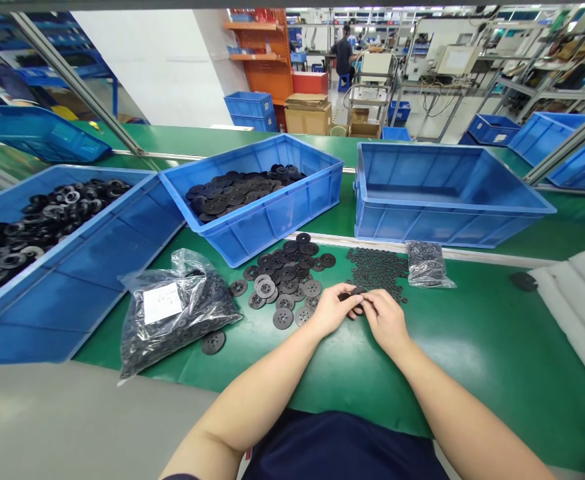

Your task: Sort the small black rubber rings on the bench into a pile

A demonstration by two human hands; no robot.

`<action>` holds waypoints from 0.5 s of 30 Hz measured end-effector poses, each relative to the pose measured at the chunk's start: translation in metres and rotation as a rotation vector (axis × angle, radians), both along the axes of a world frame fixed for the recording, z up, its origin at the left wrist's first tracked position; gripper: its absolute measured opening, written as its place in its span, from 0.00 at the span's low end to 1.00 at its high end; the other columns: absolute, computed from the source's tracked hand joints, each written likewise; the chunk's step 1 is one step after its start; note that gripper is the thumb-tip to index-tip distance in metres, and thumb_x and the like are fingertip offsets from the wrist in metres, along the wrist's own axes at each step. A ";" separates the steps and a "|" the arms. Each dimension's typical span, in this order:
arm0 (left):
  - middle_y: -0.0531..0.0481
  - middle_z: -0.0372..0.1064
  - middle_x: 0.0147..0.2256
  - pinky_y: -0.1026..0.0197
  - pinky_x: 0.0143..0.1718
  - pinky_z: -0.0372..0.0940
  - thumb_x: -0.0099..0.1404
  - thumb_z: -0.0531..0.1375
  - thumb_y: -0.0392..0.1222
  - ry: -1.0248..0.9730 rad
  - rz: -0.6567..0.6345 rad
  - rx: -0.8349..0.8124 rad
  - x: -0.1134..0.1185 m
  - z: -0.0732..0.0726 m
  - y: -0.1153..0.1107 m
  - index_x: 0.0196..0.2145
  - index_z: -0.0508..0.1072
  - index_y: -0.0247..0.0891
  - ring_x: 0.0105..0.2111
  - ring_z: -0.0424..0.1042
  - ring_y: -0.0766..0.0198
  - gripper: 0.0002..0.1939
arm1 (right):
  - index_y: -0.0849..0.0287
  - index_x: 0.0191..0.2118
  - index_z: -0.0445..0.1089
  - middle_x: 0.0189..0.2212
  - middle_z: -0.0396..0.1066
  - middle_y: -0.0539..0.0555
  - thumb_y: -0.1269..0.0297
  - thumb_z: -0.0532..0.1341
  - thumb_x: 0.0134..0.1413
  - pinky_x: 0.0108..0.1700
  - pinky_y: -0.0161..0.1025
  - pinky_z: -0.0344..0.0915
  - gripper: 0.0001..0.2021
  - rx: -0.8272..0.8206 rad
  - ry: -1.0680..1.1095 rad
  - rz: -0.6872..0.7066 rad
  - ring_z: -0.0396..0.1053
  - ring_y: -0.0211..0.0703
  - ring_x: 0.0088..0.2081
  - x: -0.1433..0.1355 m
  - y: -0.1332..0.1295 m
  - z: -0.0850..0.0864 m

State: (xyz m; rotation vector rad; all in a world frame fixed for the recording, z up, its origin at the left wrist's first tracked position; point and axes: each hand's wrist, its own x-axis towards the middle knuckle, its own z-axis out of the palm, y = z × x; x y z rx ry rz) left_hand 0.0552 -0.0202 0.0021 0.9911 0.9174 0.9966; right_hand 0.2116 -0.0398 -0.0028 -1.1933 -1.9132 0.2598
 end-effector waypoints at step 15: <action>0.41 0.72 0.50 0.49 0.55 0.67 0.68 0.54 0.31 0.937 0.467 0.706 -0.064 -0.006 0.058 0.52 0.69 0.39 0.51 0.72 0.55 0.16 | 0.57 0.42 0.75 0.36 0.73 0.57 0.61 0.55 0.67 0.42 0.39 0.69 0.12 -0.084 -0.359 -0.069 0.72 0.45 0.38 0.009 0.002 -0.024</action>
